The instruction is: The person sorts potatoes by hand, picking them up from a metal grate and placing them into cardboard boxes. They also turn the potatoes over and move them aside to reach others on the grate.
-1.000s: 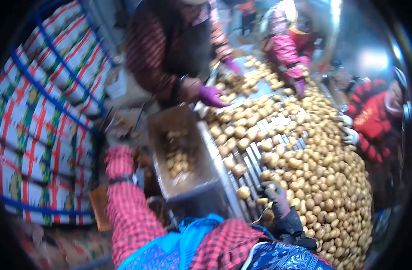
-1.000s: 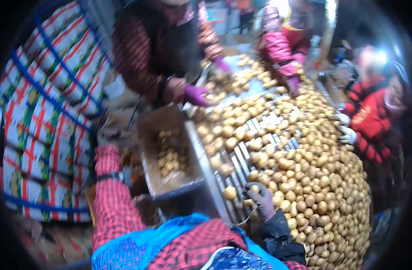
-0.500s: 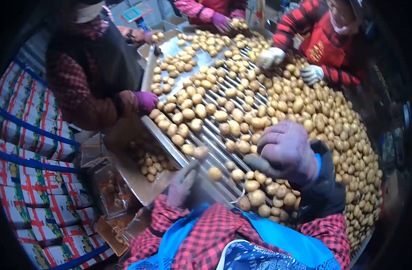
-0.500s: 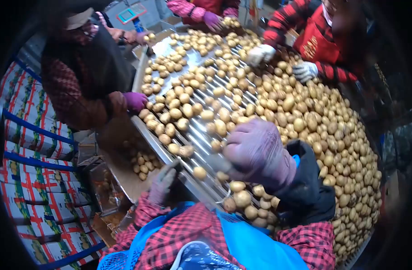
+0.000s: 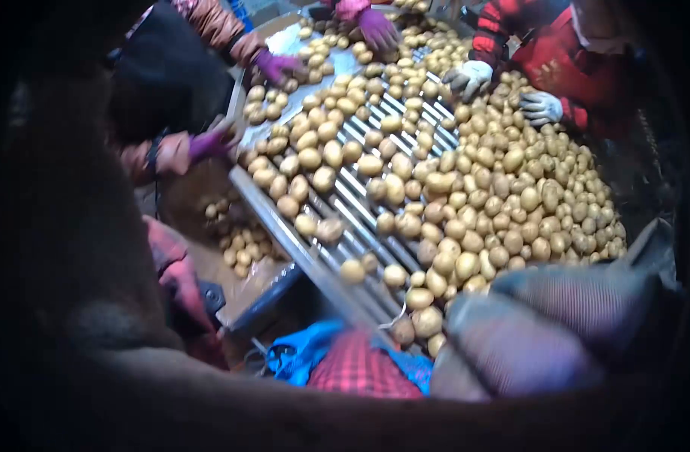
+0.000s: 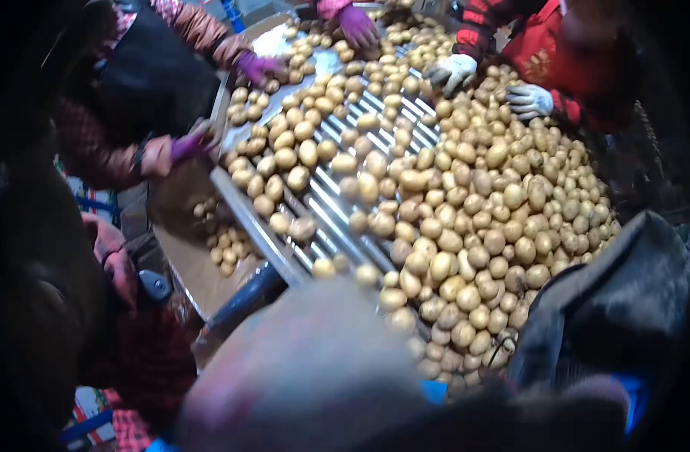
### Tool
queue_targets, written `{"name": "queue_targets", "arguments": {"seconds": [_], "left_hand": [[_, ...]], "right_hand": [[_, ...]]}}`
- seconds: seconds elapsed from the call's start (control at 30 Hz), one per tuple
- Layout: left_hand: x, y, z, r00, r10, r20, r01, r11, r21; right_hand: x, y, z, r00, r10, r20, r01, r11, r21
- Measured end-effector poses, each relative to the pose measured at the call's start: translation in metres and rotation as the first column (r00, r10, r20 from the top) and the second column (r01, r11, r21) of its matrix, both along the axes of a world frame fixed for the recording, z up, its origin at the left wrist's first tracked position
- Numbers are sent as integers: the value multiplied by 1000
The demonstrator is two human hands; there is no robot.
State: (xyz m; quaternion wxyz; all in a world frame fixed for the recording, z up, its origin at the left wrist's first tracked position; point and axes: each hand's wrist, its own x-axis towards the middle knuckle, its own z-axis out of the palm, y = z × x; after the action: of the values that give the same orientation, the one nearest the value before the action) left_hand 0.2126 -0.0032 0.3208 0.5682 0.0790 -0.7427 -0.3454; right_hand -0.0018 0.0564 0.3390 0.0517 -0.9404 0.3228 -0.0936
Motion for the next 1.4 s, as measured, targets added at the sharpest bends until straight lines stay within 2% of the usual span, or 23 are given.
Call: {"name": "queue_targets", "arguments": {"seconds": [0.27, 0.57, 0.77, 0.97, 1.2, 1.27, 1.37, 1.4], "left_hand": [[3, -6, 4, 1000, -21, -4, 20, 991, -133], [8, 1, 2, 1000, -4, -2, 3, 988, -154], [12, 4, -1, 999, 37, 29, -34, 992, -121], [11, 2, -3, 998, 39, 49, -33, 992, -118], [7, -8, -7, 991, 100, 90, -90, 990, -112], [9, -15, -14, 975, 182, 129, -171, 981, -97], [18, -28, -63, 874, 363, 324, -381, 925, -7], [20, -27, -89, 815, 380, 437, -437, 899, 31]], "right_hand": [[-34, -15, -76, 981, -159, -112, 171, 979, 113], [-34, -20, -102, 971, -189, -149, 208, 970, 127], [-14, -29, -72, 987, -127, -95, 133, 989, 60], [25, -24, -3, 996, 87, -13, -87, 996, -25], [44, -25, -2, 980, 201, 8, -201, 979, -42], [33, -28, -21, 989, 146, -37, -146, 989, -14], [-11, -43, -83, 981, -97, -168, 117, 987, 113], [-38, -53, -118, 979, -200, -39, 203, 968, 144]]}}
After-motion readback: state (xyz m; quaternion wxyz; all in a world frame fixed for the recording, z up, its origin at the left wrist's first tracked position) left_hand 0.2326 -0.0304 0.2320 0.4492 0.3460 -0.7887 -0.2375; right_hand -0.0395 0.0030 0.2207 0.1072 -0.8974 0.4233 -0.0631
